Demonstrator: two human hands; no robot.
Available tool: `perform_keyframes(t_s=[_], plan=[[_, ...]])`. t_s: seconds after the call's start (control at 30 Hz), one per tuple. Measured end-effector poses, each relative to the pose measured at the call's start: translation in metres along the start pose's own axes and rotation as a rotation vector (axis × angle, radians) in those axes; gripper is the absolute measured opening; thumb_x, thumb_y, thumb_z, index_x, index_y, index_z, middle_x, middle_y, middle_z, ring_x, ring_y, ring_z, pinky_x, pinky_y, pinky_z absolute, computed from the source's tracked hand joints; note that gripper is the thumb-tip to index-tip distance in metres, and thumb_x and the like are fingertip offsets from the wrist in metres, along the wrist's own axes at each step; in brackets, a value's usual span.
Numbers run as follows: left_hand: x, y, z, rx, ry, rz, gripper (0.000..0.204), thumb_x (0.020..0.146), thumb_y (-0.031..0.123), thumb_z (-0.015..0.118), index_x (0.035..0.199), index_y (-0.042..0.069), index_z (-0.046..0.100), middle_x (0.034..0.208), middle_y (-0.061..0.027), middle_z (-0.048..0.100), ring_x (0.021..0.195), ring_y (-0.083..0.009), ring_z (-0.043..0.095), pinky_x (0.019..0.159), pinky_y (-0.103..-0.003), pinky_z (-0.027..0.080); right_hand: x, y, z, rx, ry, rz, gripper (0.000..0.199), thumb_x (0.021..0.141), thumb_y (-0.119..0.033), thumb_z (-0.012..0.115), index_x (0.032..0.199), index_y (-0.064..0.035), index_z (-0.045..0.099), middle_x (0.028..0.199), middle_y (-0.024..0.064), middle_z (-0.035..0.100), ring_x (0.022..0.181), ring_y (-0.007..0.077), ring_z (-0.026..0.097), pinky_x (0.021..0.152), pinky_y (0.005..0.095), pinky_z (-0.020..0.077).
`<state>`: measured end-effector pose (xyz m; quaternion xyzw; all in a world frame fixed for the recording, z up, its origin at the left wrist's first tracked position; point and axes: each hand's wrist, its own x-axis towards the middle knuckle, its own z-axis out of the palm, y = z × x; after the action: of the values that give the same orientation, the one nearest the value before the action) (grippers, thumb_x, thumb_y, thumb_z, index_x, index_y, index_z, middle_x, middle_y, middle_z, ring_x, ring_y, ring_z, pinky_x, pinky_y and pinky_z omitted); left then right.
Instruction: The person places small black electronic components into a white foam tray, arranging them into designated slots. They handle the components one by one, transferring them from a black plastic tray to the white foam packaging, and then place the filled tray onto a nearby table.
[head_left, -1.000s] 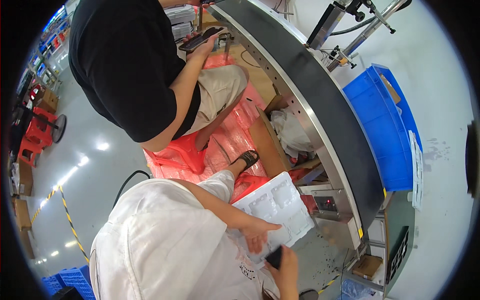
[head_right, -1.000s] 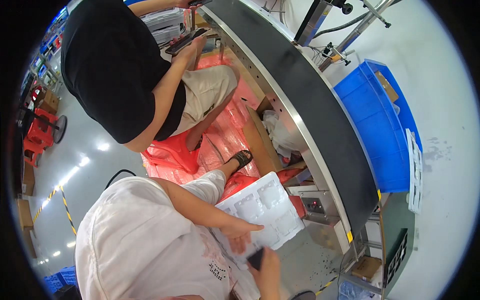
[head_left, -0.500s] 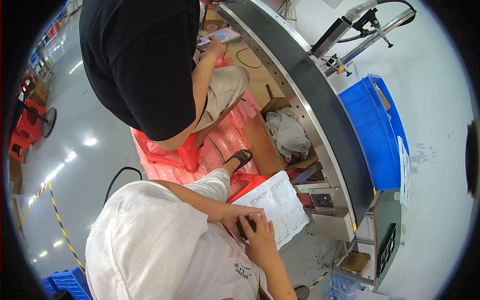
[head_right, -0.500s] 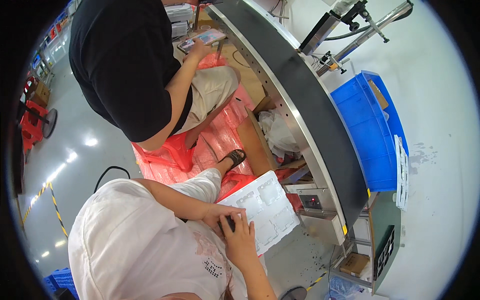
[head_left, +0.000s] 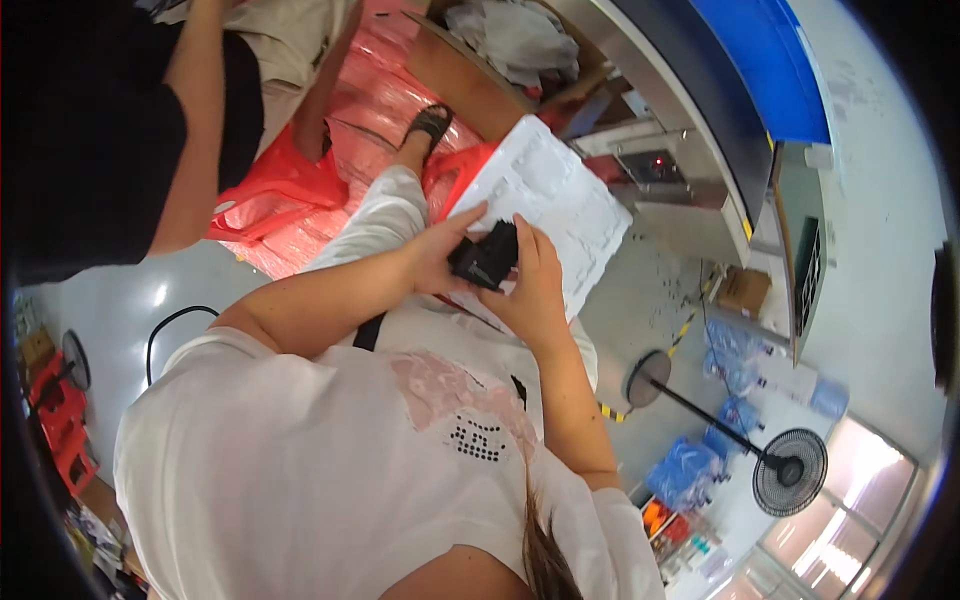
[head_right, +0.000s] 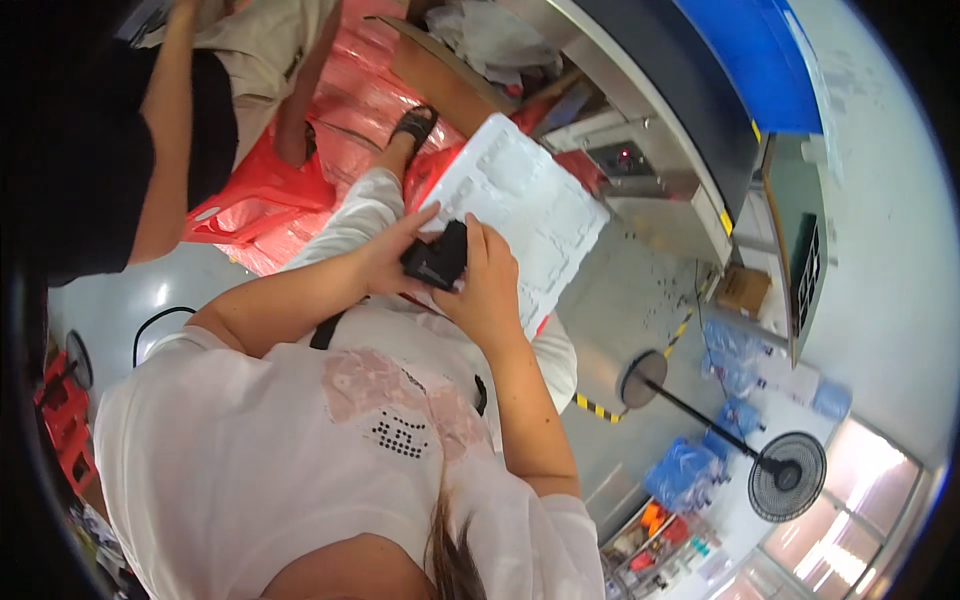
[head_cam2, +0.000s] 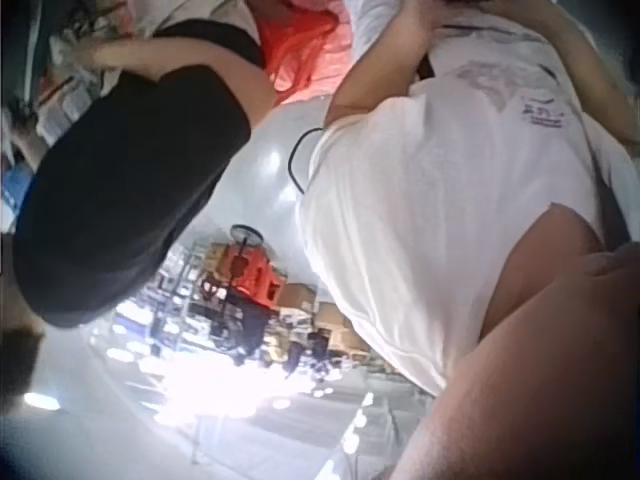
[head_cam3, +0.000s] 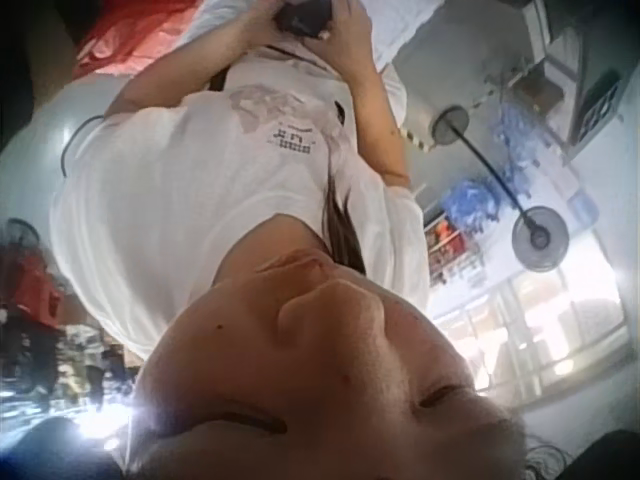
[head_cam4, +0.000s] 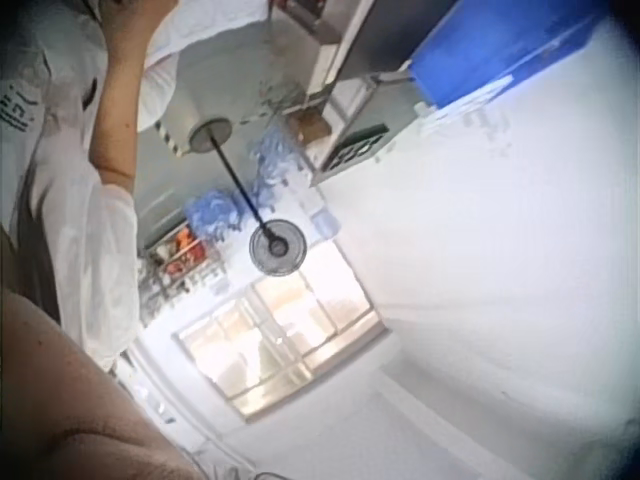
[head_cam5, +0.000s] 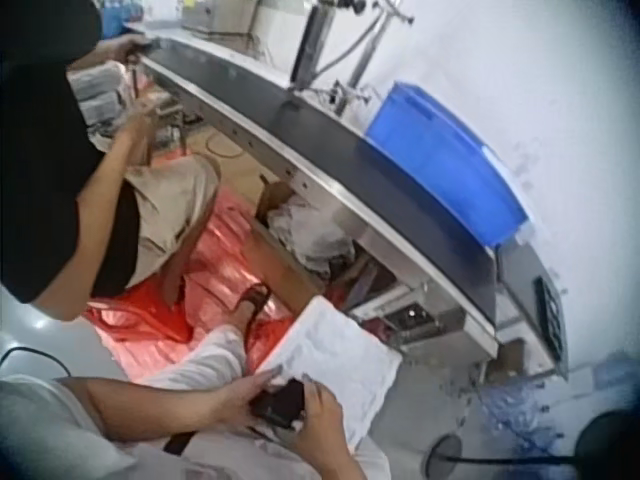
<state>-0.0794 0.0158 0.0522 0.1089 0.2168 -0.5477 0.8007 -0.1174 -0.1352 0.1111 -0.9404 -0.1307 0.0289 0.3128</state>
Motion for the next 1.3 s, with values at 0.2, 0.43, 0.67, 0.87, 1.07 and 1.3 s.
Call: perform_keyframes(t_s=[0.2, 0.43, 0.67, 0.87, 1.07, 1.3], plan=[[0.008, 0.007, -0.01, -0.036, 0.009, -0.019, 0.06, 0.084, 0.058, 0.047, 0.107, 0.003, 0.055, 0.099, -0.0138, 0.061, 0.09, -0.0251, 0.06, 0.084, -0.042, 0.046, 0.014, 0.005, -0.001, -0.054, -0.099, 0.035, 0.076, 0.047, -0.014, 0.076, 0.115, 0.0013, 0.045, 0.115, 0.0182, 0.045, 0.107, 0.0346, 0.044, 0.09, 0.0406, 0.0356], [0.028, 0.017, -0.041, 0.065, 0.121, 0.017, 0.049, 0.088, 0.05, 0.046, 0.107, 0.005, 0.052, 0.096, -0.0127, 0.06, 0.082, -0.0247, 0.059, 0.077, -0.043, 0.049, 0.045, 0.037, -0.009, -0.068, -0.127, -0.013, 0.076, 0.045, -0.016, 0.076, 0.112, 0.002, 0.046, 0.111, 0.0187, 0.047, 0.105, 0.0355, 0.045, 0.09, 0.0401, 0.0379], [0.028, 0.017, -0.053, 0.165, 0.074, -0.033, 0.042, 0.09, 0.044, 0.045, 0.108, 0.007, 0.054, 0.096, -0.013, 0.061, 0.079, -0.022, 0.059, 0.069, -0.04, 0.049, 0.107, 0.1, -0.007, -0.297, 0.044, 0.136, 0.076, 0.047, -0.017, 0.076, 0.114, 0.0004, 0.046, 0.109, 0.0166, 0.048, 0.102, 0.0346, 0.047, 0.087, 0.0398, 0.042], [0.027, 0.02, -0.054, 0.217, 0.065, -0.046, 0.042, 0.09, 0.044, 0.045, 0.108, 0.007, 0.054, 0.096, -0.0123, 0.062, 0.078, -0.0217, 0.059, 0.069, -0.039, 0.049, 0.117, 0.115, -0.003, -0.388, 0.04, 0.185, 0.077, 0.049, -0.017, 0.077, 0.118, -0.0024, 0.045, 0.111, 0.0152, 0.048, 0.104, 0.0337, 0.048, 0.088, 0.0404, 0.0413], [0.027, 0.019, -0.054, 0.203, 0.058, -0.055, 0.043, 0.09, 0.044, 0.045, 0.111, 0.006, 0.052, 0.097, -0.0136, 0.061, 0.077, -0.0227, 0.06, 0.069, -0.039, 0.05, 0.084, 0.133, -0.017, -0.272, 0.119, 0.119, 0.08, 0.051, -0.015, 0.079, 0.12, -0.0017, 0.043, 0.115, 0.0164, 0.048, 0.107, 0.0334, 0.047, 0.092, 0.0386, 0.0393], [0.028, 0.022, -0.052, 0.24, 0.064, -0.066, 0.044, 0.091, 0.044, 0.044, 0.112, 0.006, 0.052, 0.098, -0.0137, 0.062, 0.076, -0.0223, 0.06, 0.068, -0.039, 0.05, 0.046, 0.173, -0.041, -0.346, 0.063, 0.332, 0.083, 0.05, -0.016, 0.079, 0.123, -0.0024, 0.041, 0.116, 0.0166, 0.049, 0.109, 0.0339, 0.046, 0.091, 0.0385, 0.04]])
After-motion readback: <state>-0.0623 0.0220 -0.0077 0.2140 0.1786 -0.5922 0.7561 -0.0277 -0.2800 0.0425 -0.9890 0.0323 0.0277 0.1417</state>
